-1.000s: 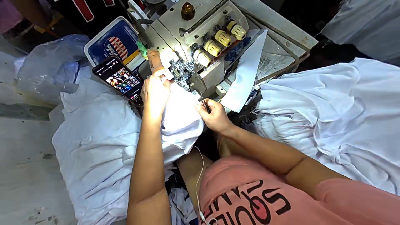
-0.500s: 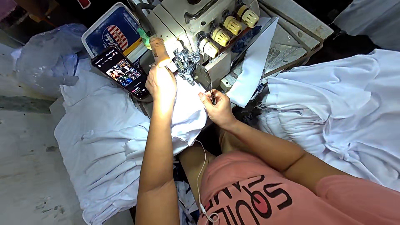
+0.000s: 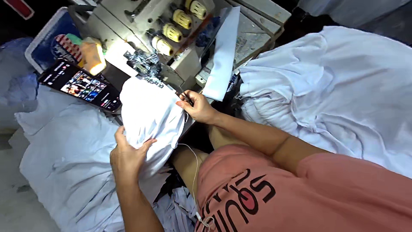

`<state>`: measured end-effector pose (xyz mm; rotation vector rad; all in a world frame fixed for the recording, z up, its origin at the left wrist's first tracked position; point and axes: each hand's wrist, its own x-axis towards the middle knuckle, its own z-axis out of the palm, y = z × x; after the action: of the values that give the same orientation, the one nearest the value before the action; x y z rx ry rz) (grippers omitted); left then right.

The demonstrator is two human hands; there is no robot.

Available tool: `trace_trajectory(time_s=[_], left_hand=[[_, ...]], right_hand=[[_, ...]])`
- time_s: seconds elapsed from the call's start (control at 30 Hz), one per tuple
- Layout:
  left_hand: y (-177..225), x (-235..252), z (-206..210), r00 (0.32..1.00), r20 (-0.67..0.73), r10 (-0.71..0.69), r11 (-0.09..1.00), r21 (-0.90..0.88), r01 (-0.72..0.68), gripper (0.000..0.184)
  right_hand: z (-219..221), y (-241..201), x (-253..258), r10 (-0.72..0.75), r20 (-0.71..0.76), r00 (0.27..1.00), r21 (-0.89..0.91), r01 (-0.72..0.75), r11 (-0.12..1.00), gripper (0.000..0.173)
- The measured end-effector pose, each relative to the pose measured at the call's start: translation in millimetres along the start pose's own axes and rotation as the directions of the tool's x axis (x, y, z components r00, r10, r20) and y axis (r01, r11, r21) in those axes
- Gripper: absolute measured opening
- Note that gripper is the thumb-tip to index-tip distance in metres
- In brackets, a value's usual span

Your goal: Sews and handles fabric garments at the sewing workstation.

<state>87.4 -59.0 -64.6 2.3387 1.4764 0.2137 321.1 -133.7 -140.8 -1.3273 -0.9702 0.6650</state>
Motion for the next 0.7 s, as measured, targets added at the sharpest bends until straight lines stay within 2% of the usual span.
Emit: trace_trajectory(time_s=[0.1, 0.17, 0.23, 0.3, 0.37, 0.43, 0.5, 0.6, 0.7], left_hand=[[-3.0, -8.1, 27.9, 0.986, -0.161, 0.052, 0.999, 0.022, -0.049, 0.100], [-6.5, -14.8, 42.4, 0.971, -0.229, 0.073, 0.997, 0.015, -0.072, 0.102], [0.0, -25.5, 48.8, 0.928, -0.357, 0.104, 0.994, -0.001, -0.112, 0.100], [15.3, -35.7, 54.1, 0.824, -0.530, 0.200, 0.972, 0.004, -0.234, 0.085], [37.5, -47.4, 59.5, 0.756, -0.593, 0.277, 0.927, -0.043, -0.374, 0.063], [53.2, -57.3, 72.6, 0.751, -0.562, 0.348, 0.844, -0.161, -0.511, 0.049], [60.7, -60.7, 89.9, 0.773, -0.489, 0.403, 0.744, -0.317, -0.588, 0.042], [65.0, -61.0, 107.2, 0.795, -0.409, 0.448, 0.655, -0.455, -0.603, 0.035], [61.9, -61.8, 111.7, 0.825, -0.323, 0.464, 0.644, -0.517, -0.564, 0.029]], right_hand=[[-7.0, -1.1, -19.1, 0.024, -0.042, 0.999, -0.020, -0.025, 0.999, 0.021], [-20.5, 6.8, -40.9, -0.036, -0.152, 0.988, -0.091, 0.022, 0.996, 0.020], [-41.3, 21.0, -59.1, -0.067, -0.316, 0.947, -0.174, 0.011, 0.985, 0.019], [-64.2, 35.9, -66.8, -0.064, -0.467, 0.882, -0.252, -0.063, 0.966, 0.024], [-80.0, 41.7, -64.5, 0.002, -0.553, 0.833, -0.264, -0.177, 0.948, 0.033], [-85.3, 40.4, -55.2, 0.106, -0.581, 0.807, -0.191, -0.262, 0.946, 0.039], [-86.5, 38.1, -43.7, 0.184, -0.605, 0.775, -0.086, -0.293, 0.952, 0.037], [-93.2, 41.6, -34.0, 0.230, -0.617, 0.753, 0.014, -0.281, 0.960, 0.032], [-95.3, 42.8, -37.5, 0.260, -0.576, 0.775, 0.069, -0.271, 0.960, 0.036]])
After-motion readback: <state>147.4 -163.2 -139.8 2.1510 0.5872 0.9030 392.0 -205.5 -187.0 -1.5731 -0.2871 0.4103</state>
